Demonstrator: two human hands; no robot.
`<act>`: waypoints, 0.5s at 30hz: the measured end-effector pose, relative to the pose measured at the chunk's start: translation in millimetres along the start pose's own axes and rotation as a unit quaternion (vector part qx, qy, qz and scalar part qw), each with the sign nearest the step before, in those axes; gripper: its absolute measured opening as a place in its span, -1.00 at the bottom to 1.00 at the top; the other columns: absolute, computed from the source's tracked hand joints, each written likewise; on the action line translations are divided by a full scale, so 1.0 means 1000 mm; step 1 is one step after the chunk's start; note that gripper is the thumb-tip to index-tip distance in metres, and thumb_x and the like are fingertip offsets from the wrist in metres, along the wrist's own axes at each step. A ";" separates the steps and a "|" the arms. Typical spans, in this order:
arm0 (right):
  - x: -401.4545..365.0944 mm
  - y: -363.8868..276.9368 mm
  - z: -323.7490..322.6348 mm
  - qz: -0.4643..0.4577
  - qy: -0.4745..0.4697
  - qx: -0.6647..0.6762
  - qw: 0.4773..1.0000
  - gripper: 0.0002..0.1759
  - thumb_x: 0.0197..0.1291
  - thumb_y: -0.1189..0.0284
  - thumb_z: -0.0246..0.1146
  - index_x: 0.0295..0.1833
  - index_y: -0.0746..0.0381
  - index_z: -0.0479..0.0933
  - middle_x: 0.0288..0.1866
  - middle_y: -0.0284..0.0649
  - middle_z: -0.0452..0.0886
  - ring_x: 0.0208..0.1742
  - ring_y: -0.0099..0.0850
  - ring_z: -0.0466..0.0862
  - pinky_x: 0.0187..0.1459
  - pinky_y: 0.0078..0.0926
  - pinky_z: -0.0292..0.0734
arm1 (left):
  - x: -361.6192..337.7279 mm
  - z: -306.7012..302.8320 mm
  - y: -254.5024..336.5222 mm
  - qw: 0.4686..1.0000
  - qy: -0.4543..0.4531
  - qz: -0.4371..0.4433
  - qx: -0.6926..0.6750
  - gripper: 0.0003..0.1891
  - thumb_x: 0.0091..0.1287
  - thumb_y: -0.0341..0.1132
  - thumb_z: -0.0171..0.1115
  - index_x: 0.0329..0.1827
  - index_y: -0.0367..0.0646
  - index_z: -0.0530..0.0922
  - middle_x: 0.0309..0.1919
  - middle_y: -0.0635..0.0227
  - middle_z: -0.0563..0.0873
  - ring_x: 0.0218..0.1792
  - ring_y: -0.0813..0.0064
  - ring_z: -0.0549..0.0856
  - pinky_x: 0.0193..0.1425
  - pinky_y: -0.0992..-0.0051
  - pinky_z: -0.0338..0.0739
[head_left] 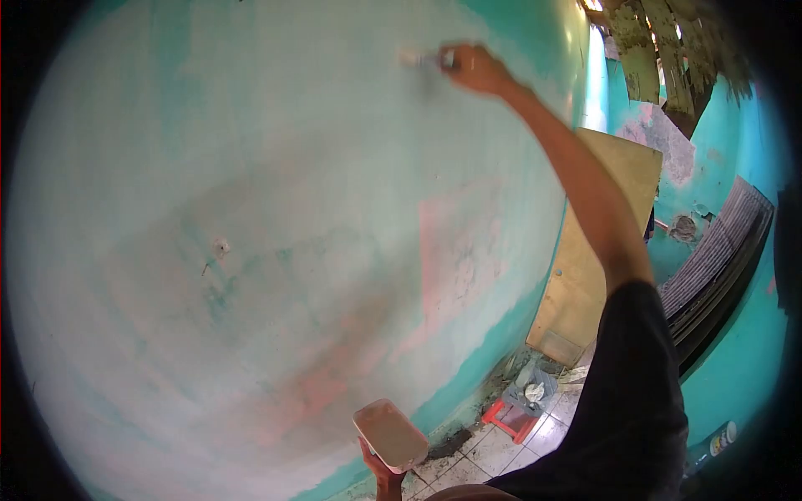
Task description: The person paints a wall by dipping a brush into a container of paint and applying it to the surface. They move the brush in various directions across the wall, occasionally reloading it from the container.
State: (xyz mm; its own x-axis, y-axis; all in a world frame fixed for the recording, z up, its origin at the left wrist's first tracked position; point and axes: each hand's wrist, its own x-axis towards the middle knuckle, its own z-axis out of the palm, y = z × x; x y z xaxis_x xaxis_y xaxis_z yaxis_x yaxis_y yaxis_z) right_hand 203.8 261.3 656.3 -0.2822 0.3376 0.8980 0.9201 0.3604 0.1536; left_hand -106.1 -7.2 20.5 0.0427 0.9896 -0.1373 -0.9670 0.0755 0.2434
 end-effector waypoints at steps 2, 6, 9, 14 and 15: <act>-0.069 -0.022 0.010 0.081 -0.163 0.019 0.983 -0.67 0.25 0.15 0.22 0.09 -0.07 0.65 -0.06 -0.15 0.72 0.12 -0.09 0.63 0.11 -0.05 0.58 | 0.002 0.018 -0.006 1.000 -0.019 -0.021 0.000 -0.27 0.48 0.34 -0.14 0.41 -0.06 0.43 0.23 0.24 0.61 0.18 0.16 0.61 0.28 0.06 0.51; -0.138 -0.025 0.008 0.061 -0.348 0.033 0.935 -0.64 0.21 0.23 0.27 0.12 0.01 0.67 -0.04 -0.11 0.72 0.14 -0.05 0.63 0.14 -0.04 0.57 | 0.018 -0.003 -0.017 0.998 -0.005 -0.058 0.002 -0.26 0.47 0.36 -0.14 0.41 -0.06 0.43 0.23 0.26 0.60 0.17 0.18 0.61 0.27 0.08 0.52; -0.075 0.008 -0.008 -0.010 -0.156 0.073 0.985 -0.69 0.23 0.28 0.36 0.00 0.24 0.70 -0.49 -0.11 0.66 -0.47 -0.34 0.61 -0.34 -0.34 0.52 | 0.006 0.039 -0.024 0.997 -0.048 -0.053 -0.024 -0.36 0.54 0.25 -0.21 0.38 -0.04 0.43 0.18 0.25 0.62 0.15 0.17 0.63 0.23 0.07 0.56; 0.065 0.024 -0.055 0.046 0.070 0.111 0.990 -0.73 0.16 0.21 0.33 -0.07 0.06 0.74 -0.49 -0.12 0.69 -0.45 -0.19 0.67 -0.32 -0.26 0.58 | 0.000 0.073 -0.032 0.996 -0.052 -0.070 -0.002 -0.34 0.54 0.26 -0.26 0.41 -0.05 0.41 0.20 0.21 0.61 0.14 0.13 0.64 0.21 0.04 0.57; 0.086 0.028 -0.053 0.097 0.088 0.122 0.984 -0.71 0.15 0.19 0.33 -0.04 0.03 0.73 -0.38 -0.14 0.71 -0.37 -0.18 0.69 -0.26 -0.24 0.60 | 0.000 0.077 -0.034 0.995 -0.054 -0.085 0.018 -0.33 0.54 0.26 -0.27 0.42 -0.05 0.41 0.21 0.21 0.61 0.14 0.12 0.64 0.21 0.03 0.57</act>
State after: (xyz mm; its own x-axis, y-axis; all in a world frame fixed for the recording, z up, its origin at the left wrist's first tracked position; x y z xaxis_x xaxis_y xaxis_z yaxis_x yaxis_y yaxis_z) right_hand 219.5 254.2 760.1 -0.0371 0.2726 0.9614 0.8529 0.5099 -0.1117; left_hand -54.1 -0.4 86.1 0.2341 0.9692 -0.0768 -0.9338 0.2461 0.2598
